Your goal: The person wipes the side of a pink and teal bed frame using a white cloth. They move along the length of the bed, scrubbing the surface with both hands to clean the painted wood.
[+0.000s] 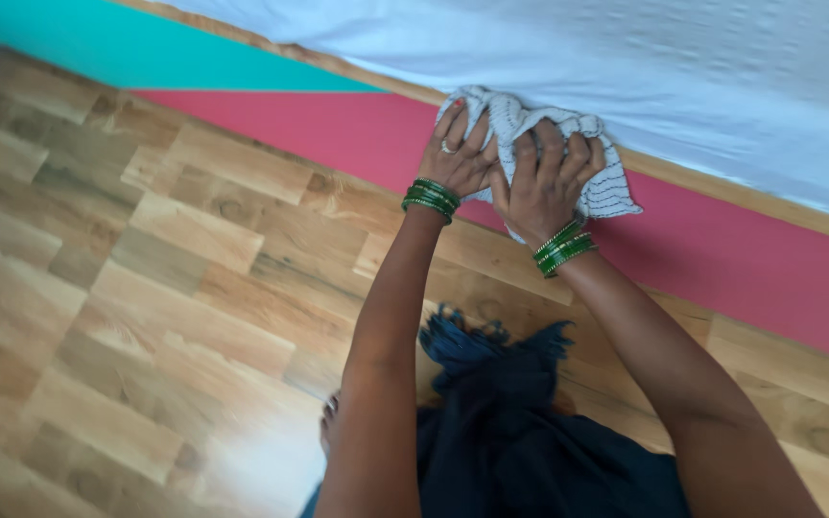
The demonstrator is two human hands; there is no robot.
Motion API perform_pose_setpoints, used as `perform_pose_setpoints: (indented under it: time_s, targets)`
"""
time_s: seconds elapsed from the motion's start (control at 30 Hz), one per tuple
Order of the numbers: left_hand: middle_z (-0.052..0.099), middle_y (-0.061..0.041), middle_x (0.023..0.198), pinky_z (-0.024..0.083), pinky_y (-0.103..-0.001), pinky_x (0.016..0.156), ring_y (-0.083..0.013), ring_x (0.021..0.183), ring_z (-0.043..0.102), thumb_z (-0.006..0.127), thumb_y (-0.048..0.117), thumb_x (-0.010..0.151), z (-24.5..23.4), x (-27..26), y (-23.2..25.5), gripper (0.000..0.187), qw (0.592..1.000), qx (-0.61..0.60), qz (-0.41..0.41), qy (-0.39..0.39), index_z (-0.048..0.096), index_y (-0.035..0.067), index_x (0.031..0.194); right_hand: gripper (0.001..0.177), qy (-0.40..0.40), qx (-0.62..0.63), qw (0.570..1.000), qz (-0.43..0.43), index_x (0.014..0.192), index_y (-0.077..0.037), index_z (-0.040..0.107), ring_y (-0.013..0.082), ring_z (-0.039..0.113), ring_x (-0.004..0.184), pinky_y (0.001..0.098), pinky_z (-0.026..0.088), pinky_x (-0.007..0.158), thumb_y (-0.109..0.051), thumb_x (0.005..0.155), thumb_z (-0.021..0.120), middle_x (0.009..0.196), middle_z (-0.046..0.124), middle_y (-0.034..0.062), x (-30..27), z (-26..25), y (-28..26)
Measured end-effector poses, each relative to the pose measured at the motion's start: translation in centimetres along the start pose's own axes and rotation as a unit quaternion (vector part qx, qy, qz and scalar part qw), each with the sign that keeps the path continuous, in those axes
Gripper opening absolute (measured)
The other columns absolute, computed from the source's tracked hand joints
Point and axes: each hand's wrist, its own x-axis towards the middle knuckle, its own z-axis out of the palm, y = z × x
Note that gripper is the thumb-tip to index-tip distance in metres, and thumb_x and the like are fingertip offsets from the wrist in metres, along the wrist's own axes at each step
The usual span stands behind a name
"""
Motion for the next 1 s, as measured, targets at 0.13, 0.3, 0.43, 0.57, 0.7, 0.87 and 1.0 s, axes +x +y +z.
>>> perform_pose_setpoints:
  time_s: [0.13,0.3,0.43,0.57,0.7,0.87,1.0]
  targets:
    - [0.039,-0.013,0.15,0.031,-0.055,0.125,-0.038,0.139,0.035,0.068,0.044,0.102,-2.4,-3.1,-8.4,0.057,0.999,0.017,0.03,-0.005,0.041,0.013,0.142,0.046,-0.03,-0.014,0.999,-0.005,0.124,-0.004,0.06,0.0355,0.035,0.126,0.0603,0.027,0.109,-0.033,0.093,0.078,0.14,0.046,0.0146,3.2,4.1,-6.1]
    - [0.039,-0.011,0.154,0.036,-0.052,0.124,-0.0347,0.139,0.037,0.07,0.051,0.107,-6.7,-5.2,-17.9,0.055,0.995,0.041,0.079,-0.036,0.051,0.016,0.145,0.041,0.001,-0.068,0.997,-0.042,0.119,-0.008,0.065,0.033,0.035,0.122,0.056,0.029,0.106,-0.038,0.094,0.078,0.137,0.049,0.0108,6.1,9.7,-10.7]
    - [0.041,-0.01,0.151,0.037,-0.051,0.122,-0.0343,0.137,0.039,0.07,0.051,0.103,-8.4,-5.3,-20.9,0.055,0.999,0.021,0.049,-0.006,0.055,0.018,0.144,0.045,0.023,-0.123,0.99,-0.071,0.122,-0.013,0.071,0.03,0.036,0.119,0.0529,0.03,0.101,-0.048,0.094,0.077,0.13,0.052,0.0087,7.7,11.5,-11.9]
    - [0.042,-0.009,0.147,0.037,-0.052,0.122,-0.035,0.133,0.04,0.072,0.047,0.103,-7.1,-7.1,-20.8,0.049,0.998,0.012,-0.034,0.052,0.054,0.019,0.139,0.041,0.006,-0.147,0.986,-0.08,0.119,-0.015,0.073,0.0301,0.036,0.117,0.0525,0.031,0.101,-0.048,0.095,0.079,0.129,0.055,0.0065,8.0,12.1,-12.7]
    - [0.043,-0.008,0.144,0.04,-0.053,0.119,-0.0344,0.131,0.041,0.072,0.044,0.1,-6.9,-6.6,-21.4,0.047,0.994,-0.01,-0.06,0.096,0.054,0.02,0.136,0.044,-0.045,-0.15,0.985,-0.078,0.122,-0.016,0.074,0.0315,0.041,0.118,0.0538,0.034,0.105,-0.048,0.093,0.078,0.132,0.056,0.0071,9.7,10.9,-14.8]
    - [0.044,-0.008,0.139,0.04,-0.053,0.119,-0.0321,0.131,0.042,0.071,0.043,0.099,-7.4,-7.0,-22.0,0.046,0.989,-0.017,-0.087,0.118,0.054,0.019,0.135,0.05,-0.124,-0.172,0.976,-0.055,0.13,-0.011,0.068,0.0367,0.05,0.119,0.057,0.037,0.107,-0.044,0.093,0.074,0.134,0.058,0.0127,12.0,9.2,-18.5]
    - [0.045,-0.009,0.137,0.039,-0.054,0.12,-0.0328,0.131,0.04,0.067,0.042,0.099,-7.3,-7.3,-22.4,0.043,0.986,-0.02,-0.111,0.126,0.054,0.018,0.134,0.052,-0.171,-0.163,0.969,-0.066,0.133,-0.008,0.064,0.0354,0.053,0.12,0.0549,0.039,0.109,-0.039,0.092,0.072,0.134,0.059,0.014,13.7,8.1,-20.9]
